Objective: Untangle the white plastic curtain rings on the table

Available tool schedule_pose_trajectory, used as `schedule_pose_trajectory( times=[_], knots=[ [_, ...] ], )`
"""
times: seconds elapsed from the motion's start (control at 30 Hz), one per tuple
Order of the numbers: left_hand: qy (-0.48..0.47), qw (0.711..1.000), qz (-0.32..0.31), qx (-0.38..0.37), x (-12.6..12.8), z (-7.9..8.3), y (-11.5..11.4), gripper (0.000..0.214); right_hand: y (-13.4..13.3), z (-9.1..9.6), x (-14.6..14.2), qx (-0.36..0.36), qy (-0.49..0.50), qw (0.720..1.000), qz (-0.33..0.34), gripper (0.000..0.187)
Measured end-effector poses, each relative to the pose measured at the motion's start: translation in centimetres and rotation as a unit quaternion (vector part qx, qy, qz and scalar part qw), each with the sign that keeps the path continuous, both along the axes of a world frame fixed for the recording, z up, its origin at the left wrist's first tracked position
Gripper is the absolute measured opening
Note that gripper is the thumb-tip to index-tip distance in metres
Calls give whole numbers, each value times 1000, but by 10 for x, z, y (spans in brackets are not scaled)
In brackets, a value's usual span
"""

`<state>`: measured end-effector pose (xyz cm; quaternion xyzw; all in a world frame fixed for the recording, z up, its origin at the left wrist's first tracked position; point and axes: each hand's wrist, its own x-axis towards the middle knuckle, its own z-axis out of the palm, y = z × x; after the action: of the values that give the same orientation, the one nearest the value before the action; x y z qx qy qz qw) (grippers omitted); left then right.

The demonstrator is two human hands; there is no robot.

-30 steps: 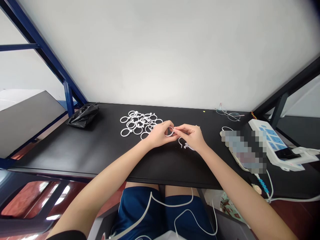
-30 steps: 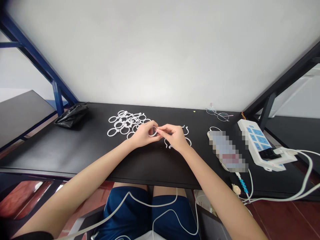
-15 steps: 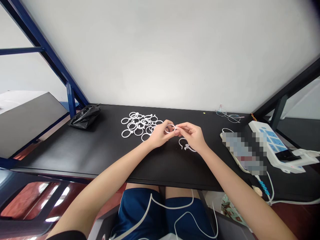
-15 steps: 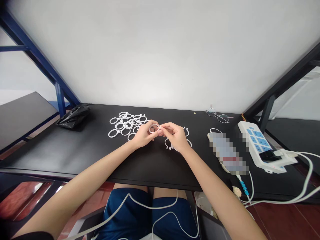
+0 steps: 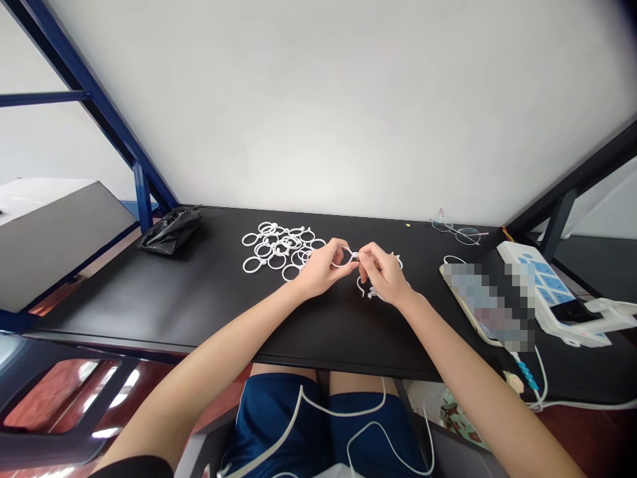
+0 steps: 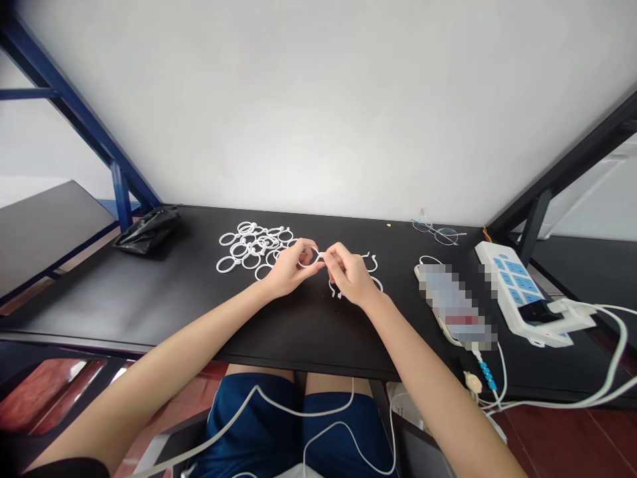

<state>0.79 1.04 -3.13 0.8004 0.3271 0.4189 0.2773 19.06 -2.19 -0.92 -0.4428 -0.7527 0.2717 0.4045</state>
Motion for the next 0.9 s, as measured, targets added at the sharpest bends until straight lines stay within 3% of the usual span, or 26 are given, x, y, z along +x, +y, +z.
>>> schedule_pose_trajectory(
  times=[0.1, 0.47, 0.7, 0.9],
  knots=[
    [16, 1000, -18, 8, 0, 1, -2, 32, -1, -1, -1, -8, -12, 1000, 20, 38],
    [-4, 998, -42, -43, 0, 7, -5, 39, 2, -7, 2, 28, -45, 998, -20, 40],
    [-90, 977, -97, -168, 2, 10, -6, 37, 4, -11, 1, 52, -45, 997, -19, 40],
    [-121, 964, -125, -203, 4, 11, -5, 33, 4, -12, -1, 57, -38, 998, 6, 34]
  ],
)
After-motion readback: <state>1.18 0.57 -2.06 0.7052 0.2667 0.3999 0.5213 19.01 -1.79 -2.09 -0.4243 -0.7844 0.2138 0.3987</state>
